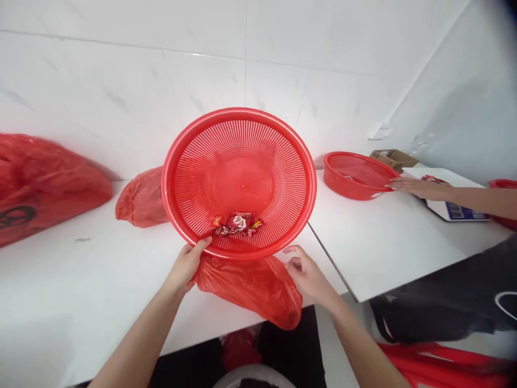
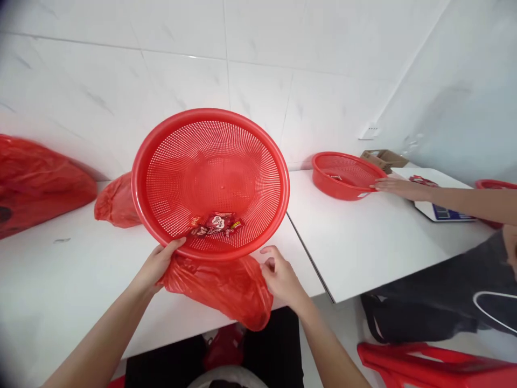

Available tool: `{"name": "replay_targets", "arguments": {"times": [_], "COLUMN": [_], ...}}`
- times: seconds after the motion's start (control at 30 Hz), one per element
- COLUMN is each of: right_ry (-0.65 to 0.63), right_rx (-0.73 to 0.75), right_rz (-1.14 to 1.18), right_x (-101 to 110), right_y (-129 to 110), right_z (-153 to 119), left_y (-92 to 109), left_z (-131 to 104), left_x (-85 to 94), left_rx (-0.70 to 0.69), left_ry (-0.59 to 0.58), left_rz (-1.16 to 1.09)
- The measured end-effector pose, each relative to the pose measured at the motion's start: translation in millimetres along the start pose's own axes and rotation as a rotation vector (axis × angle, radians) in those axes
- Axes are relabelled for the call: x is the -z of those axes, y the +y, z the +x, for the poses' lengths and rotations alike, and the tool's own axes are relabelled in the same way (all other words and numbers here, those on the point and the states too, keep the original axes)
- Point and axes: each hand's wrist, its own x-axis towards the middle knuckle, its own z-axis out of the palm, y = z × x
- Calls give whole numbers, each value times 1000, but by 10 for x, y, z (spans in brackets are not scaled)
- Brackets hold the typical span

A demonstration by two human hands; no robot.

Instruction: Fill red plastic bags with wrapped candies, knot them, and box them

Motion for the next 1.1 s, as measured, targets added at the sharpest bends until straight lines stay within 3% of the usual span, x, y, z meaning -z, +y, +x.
{"name": "replay_targets", "arguments": {"times": [0.13, 0.2, 0.3, 0.43, 0.6, 0.9, 1.1], "right_ry": [167, 247, 251, 156, 66, 316, 310], "right_rx": [-123, -107, -88, -17, -11, 24, 70], "right_rz": [632, 796, 876, 855, 434, 180, 175], "right_x": [115, 137, 159, 254, 340, 350, 412], "right_y": [65, 21, -75, -154, -175, -169, -141], "right_z": [322, 420, 465, 390, 303, 393, 381], "left_y": [-30, -46, -62, -79, -93, 104, 158], "left_z": [-52, -73, -63, 8, 79, 152, 173], "left_x": [34, 36, 53, 131, 207, 301, 286], "left_rx": [15, 5, -50, -146, -189, -119, -210], "left_ry": [-31, -57, -93, -138, -200, -280, -211], "left_rz": [11, 33, 65, 100, 194, 398, 361]}}
